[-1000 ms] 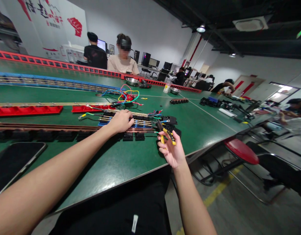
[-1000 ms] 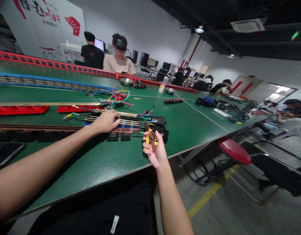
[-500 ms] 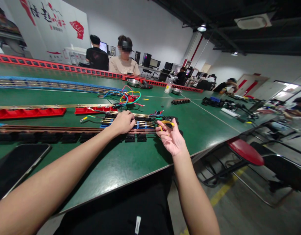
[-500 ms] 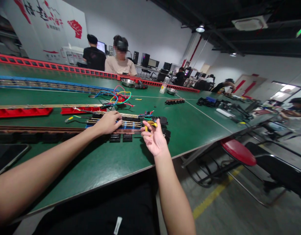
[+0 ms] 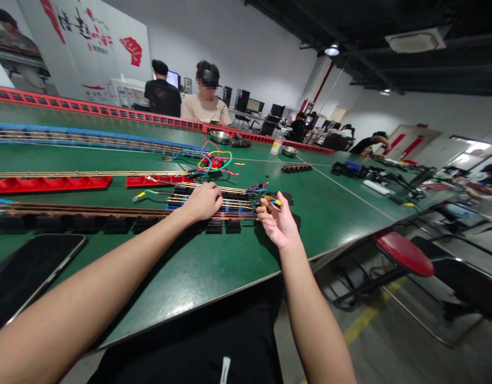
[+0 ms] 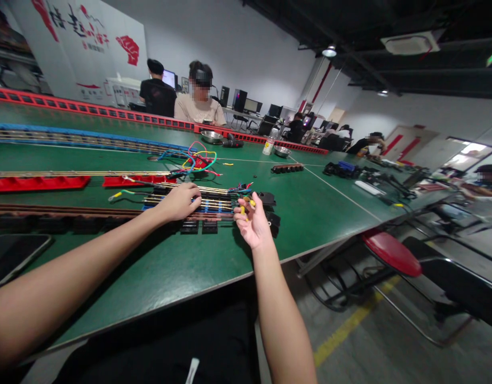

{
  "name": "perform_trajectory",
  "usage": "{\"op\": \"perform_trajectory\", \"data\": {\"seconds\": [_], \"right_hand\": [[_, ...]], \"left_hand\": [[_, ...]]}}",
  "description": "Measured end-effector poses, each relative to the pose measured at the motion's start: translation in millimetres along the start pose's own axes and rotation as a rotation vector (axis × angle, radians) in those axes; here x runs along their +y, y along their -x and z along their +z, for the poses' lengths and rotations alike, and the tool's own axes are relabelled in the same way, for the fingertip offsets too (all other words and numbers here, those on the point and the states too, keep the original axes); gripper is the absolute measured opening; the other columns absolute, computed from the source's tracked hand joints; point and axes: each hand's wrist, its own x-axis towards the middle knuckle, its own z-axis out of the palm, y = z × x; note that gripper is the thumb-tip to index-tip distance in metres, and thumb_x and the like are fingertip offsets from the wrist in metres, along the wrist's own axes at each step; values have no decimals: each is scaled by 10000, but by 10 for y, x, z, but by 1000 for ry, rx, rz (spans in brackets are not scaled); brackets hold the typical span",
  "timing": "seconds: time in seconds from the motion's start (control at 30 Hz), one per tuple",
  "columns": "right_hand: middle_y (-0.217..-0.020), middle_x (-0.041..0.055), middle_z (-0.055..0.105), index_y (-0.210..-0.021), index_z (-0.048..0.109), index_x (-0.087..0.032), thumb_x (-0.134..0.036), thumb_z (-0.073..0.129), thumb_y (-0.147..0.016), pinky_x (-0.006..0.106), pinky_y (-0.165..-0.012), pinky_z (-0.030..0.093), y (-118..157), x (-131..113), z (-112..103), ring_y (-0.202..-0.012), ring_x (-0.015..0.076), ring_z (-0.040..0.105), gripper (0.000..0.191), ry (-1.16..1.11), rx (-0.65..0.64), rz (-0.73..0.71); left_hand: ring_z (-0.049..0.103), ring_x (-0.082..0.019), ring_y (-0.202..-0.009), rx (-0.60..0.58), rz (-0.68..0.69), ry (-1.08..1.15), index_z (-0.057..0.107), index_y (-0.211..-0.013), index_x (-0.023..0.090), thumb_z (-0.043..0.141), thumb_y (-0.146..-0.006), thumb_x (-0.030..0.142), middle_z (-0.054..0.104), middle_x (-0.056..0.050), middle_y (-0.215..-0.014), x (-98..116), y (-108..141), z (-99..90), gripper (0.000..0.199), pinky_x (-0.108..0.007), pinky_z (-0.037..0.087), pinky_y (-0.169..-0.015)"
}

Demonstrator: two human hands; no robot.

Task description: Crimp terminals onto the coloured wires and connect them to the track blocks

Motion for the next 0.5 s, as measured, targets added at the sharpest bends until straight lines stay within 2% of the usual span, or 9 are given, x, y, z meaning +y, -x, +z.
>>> {"op": "perform_trajectory", "data": {"seconds": [0.23,0.37,0.5], "right_hand": [[-568,-46,507,-788,567,-170,-503,579,-896,75,-248,192,-37,69,-24,-319,-5,285,350,172,63,-55],[-586,-68,517,-821,557,-180,-531,705,-781,83,-232,147,-47,138,-34,-306,-13,276,383,388,103,-154],[-547,-106,465,-749,501,-195,-561,794,-648,96,-236,116,-52,237,-26,-289,-15,275,480,683,188,-312]], "left_hand": [[592,-263,-1044,-2,8,-22,696,-950,122,394,-923,255,646,-134,-1037,-3,0,5,332,-383,473,-940],[594,-262,-1025,-12,-4,-43,693,-952,124,387,-925,254,643,-134,-1019,12,0,-18,334,-382,475,-926],[599,-267,-987,-25,-5,-49,689,-927,125,385,-922,257,642,-134,-983,26,7,-47,331,-383,478,-897]]}}
